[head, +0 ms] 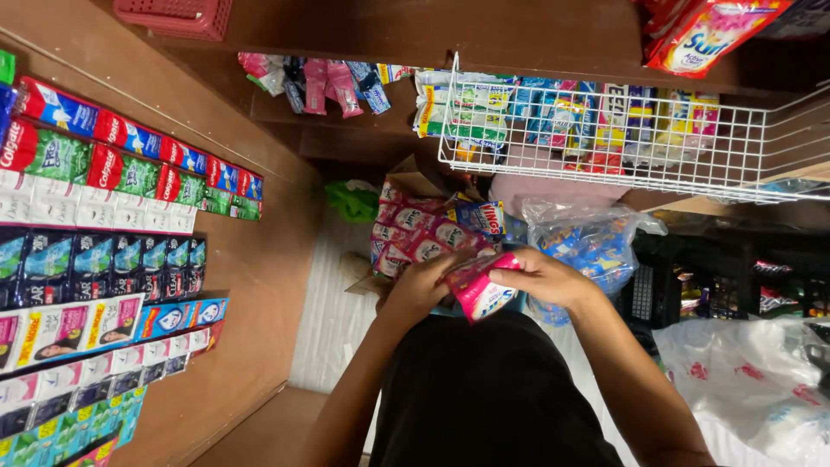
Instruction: Stocking and organizing laundry detergent packets on grocery shelves.
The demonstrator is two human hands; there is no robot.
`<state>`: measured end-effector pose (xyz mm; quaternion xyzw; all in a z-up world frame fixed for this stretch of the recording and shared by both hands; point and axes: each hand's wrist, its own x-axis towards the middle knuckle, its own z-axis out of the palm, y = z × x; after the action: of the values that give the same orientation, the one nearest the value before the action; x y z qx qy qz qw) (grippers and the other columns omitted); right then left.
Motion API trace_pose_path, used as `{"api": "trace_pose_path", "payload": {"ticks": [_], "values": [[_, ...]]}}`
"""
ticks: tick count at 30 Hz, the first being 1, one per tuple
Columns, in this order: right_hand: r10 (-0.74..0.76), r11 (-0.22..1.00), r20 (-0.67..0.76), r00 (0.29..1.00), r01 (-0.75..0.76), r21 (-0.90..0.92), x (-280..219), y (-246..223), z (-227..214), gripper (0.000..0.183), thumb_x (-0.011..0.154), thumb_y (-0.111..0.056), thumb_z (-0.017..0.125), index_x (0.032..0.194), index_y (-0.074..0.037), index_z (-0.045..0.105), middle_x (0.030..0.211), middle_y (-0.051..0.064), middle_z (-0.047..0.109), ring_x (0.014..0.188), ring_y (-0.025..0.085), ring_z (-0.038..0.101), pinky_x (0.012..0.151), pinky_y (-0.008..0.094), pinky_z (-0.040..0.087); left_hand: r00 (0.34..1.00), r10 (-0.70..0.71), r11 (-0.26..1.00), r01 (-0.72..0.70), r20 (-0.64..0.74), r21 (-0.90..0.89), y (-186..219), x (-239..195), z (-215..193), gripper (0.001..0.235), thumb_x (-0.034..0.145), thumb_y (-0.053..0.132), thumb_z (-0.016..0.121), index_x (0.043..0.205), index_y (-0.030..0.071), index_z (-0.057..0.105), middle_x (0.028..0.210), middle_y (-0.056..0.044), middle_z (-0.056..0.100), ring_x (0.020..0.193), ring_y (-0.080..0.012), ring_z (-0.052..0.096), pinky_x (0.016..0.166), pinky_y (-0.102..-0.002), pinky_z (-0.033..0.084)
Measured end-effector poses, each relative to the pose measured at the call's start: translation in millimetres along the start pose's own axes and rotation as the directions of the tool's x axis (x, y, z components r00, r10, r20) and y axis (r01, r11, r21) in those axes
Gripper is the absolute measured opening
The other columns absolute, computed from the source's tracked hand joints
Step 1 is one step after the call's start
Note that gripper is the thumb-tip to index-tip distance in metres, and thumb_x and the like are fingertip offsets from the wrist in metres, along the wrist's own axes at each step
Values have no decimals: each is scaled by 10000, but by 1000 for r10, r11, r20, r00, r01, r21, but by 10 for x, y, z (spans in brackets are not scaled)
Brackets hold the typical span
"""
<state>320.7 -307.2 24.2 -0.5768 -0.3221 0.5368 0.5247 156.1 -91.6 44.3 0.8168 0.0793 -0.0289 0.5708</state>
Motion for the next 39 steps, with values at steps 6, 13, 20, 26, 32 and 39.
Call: {"api": "trace_pose_path", "payload": {"ticks": [6, 13, 20, 26, 32, 39], "values": [[-154, 986, 35, 987, 156, -60, -264, 60, -425, 241, 905, -216, 750, 1006, 2, 771, 883, 37, 749, 837, 119, 653, 763, 314, 525, 977, -70, 667, -105, -202, -737, 39, -115, 20, 549, 923, -11, 680, 1442, 10, 503, 1412, -89, 638, 1285, -211, 646, 1029, -309, 561], [-410, 908, 90, 908, 415, -54, -323, -13, -780, 400, 684, -157, 781, 1050, 0, 751, 851, 65, 793, 777, 198, 740, 742, 347, 536, 953, -186, 553, -100, -240, -827, 433, 51, 53, 394, 880, -68, 725, 1257, -36, 616, 1142, -169, 742, 1042, -244, 754, 902, -324, 606], [-548, 532, -143, 824, 475, 701, -356, -248, -633, 443, 610, -73, 805, 1032, -120, 678, 965, 116, 722, 938, 309, 678, 865, 457, 523, 949, 49, 697, -256, -312, -670, 509, 427, 129, 114, 1077, 72, 672, 1098, -40, 662, 958, -124, 732, 881, -171, 699, 808, -290, 567], [-674, 386, -105, 731, 470, 794, -307, -574, -553, 486, 611, -129, 754, 1095, -154, 713, 929, 124, 754, 907, 319, 703, 883, 439, 545, 966, 222, 927, -168, 130, -337, 715, 728, 70, 383, 962, 83, 768, 1275, -64, 603, 1132, -98, 648, 969, -143, 570, 794, -317, 465], [-649, 409, -196, 736, 554, 725, -382, -512, -767, 625, 559, -181, 762, 1184, -167, 753, 1007, 143, 759, 956, 343, 696, 973, 494, 535, 911, 206, 808, 48, 358, -587, 1072, 697, -38, 331, 897, 119, 810, 1175, -30, 708, 1015, -60, 759, 910, -92, 687, 795, -282, 574], [-689, 435, -200, 697, 618, 655, -438, -547, -804, 656, 591, -183, 749, 1246, -150, 743, 984, 133, 771, 884, 303, 704, 896, 448, 556, 915, 238, 802, 3, 325, -597, 1333, 614, -175, 312, 921, 114, 782, 1185, -29, 699, 1064, -67, 751, 968, -90, 702, 852, -278, 587]]}}
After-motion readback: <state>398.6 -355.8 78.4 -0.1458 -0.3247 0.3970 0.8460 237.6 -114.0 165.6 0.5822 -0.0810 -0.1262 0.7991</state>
